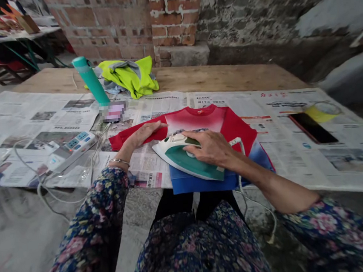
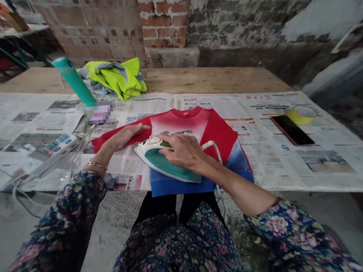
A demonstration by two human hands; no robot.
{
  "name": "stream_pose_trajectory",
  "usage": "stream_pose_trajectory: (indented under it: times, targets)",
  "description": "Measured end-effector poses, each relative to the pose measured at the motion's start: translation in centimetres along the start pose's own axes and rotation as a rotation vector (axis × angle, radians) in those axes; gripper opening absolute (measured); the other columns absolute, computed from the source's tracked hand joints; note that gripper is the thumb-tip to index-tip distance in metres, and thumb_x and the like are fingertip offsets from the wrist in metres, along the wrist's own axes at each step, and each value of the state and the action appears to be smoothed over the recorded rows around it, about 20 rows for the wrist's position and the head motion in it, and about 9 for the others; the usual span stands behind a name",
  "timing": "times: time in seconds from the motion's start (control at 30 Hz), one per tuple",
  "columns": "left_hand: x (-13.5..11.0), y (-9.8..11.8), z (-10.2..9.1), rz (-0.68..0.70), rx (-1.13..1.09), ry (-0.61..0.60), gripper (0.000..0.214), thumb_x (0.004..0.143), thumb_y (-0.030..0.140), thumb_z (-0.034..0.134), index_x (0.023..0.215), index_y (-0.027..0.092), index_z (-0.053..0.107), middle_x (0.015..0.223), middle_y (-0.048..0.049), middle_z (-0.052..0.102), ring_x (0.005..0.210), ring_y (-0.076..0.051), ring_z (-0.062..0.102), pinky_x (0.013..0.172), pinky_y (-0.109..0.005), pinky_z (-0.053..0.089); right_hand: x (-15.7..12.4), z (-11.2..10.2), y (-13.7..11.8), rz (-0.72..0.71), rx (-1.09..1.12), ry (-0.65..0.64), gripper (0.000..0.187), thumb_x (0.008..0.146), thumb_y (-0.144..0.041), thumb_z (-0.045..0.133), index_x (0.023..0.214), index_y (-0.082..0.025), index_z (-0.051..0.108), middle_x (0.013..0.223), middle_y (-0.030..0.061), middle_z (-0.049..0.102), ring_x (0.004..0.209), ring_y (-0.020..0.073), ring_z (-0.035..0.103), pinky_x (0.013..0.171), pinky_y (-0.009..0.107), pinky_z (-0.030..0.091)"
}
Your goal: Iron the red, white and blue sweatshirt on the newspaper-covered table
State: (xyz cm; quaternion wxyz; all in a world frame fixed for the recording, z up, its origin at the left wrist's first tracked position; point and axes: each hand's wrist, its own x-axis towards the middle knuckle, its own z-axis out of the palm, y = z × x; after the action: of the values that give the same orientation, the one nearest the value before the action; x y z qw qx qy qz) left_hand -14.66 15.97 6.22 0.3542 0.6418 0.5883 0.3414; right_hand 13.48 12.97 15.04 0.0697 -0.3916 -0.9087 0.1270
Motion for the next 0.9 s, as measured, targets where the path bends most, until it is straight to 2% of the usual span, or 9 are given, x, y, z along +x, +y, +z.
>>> stream_pose_trajectory:
  times: [0.1, 0.2, 0.27, 0.33, 0.43, 0.53, 0.73, 0.9]
  targets:
    - [2.1, 0.0, 1.1, -0.005, 0.200, -0.122, 0.034, 0.101, 0.042, 0.056, 0.124, 0.027, 0.076, 0.146, -0.0058, 0.071, 0.148, -0.026, 0.053, 0.128, -0.047, 0.033, -0.3, -0.3, -0.3, -0.009, -0.018, -0.053, 0.048, 0.098, -0.034, 0.067, 0.145, -0.029, 0.069, 0.123, 0.0100, 0.081, 0.116, 0.0330, 0.074, 0.094, 0.044, 0.056]
    - [3.3, -0.7, 2.2, -0.038, 0.389, -0.151, 0.045, 0.095, 0.040, 0.066, 0.139, 0.031, 0.069, 0.169, -0.0059, 0.049, 0.164, -0.034, 0.027, 0.131, -0.064, 0.012, -0.8, -0.5, -0.4, -0.029, 0.001, -0.097, 0.046, 0.098, -0.035, 0.067, 0.144, -0.031, 0.070, 0.121, 0.0092, 0.082, 0.116, 0.0320, 0.074, 0.093, 0.042, 0.056]
    - [3.7, -1.2, 2.8, -0.058, 0.477, -0.150, 0.055, 0.098, 0.042, 0.063, 0.152, 0.033, 0.059, 0.179, -0.0048, 0.028, 0.167, -0.038, 0.009, 0.129, -0.071, 0.001, -1.2, -0.4, -0.3, -0.057, 0.023, -0.100, 0.046, 0.098, -0.035, 0.068, 0.143, -0.033, 0.071, 0.120, 0.0082, 0.082, 0.115, 0.0313, 0.074, 0.092, 0.041, 0.056]
    - [4.0, -1.6, 3.0, -0.064, 0.600, -0.176, 0.059, 0.104, 0.043, 0.052, 0.162, 0.035, 0.046, 0.182, -0.0041, 0.017, 0.168, -0.038, 0.002, 0.129, -0.071, 0.000, -1.3, -0.4, -0.3, -0.063, 0.033, -0.097, 0.046, 0.097, -0.035, 0.069, 0.143, -0.034, 0.071, 0.120, 0.0079, 0.082, 0.113, 0.0313, 0.074, 0.091, 0.041, 0.056]
    - [4.6, -2.0, 2.9, -0.032, 0.830, -0.219, 0.061, 0.109, 0.039, 0.036, 0.170, 0.035, 0.030, 0.182, -0.0053, 0.014, 0.168, -0.037, 0.004, 0.130, -0.068, 0.010, -0.7, -0.6, -0.3, -0.035, 0.026, -0.099, 0.048, 0.097, -0.036, 0.068, 0.145, -0.034, 0.070, 0.121, 0.0083, 0.082, 0.113, 0.0319, 0.075, 0.091, 0.042, 0.055]
    - [5.5, -2.3, 2.6, 0.035, 0.918, -0.224, 0.063, 0.110, 0.034, 0.031, 0.172, 0.031, 0.022, 0.182, -0.0078, 0.017, 0.168, -0.035, 0.008, 0.130, -0.066, 0.017, 0.5, -0.7, -0.2, -0.016, 0.017, -0.098, 0.049, 0.098, -0.037, 0.067, 0.147, -0.033, 0.069, 0.124, 0.0088, 0.081, 0.116, 0.0324, 0.074, 0.095, 0.043, 0.055]
    - [6.6, -2.3, 2.4, 0.038, 0.918, -0.211, 0.063, 0.109, 0.030, 0.031, 0.172, 0.029, 0.025, 0.182, -0.0080, 0.017, 0.168, -0.033, 0.012, 0.131, -0.064, 0.018, 2.1, -0.5, -0.2, 0.001, 0.004, -0.068, 0.052, 0.099, -0.037, 0.067, 0.151, -0.031, 0.065, 0.130, 0.0102, 0.079, 0.121, 0.0329, 0.072, 0.099, 0.045, 0.054]
    - [6.4, -2.2, 2.6, 0.049, 0.900, -0.164, 0.063, 0.108, 0.028, 0.031, 0.170, 0.032, 0.029, 0.181, -0.0052, 0.019, 0.167, -0.030, 0.015, 0.132, -0.063, 0.017, 0.4, -0.3, -1.0, -0.039, 0.027, -0.131, 0.052, 0.098, -0.034, 0.067, 0.149, -0.028, 0.066, 0.122, 0.0106, 0.082, 0.116, 0.0310, 0.074, 0.095, 0.041, 0.055]
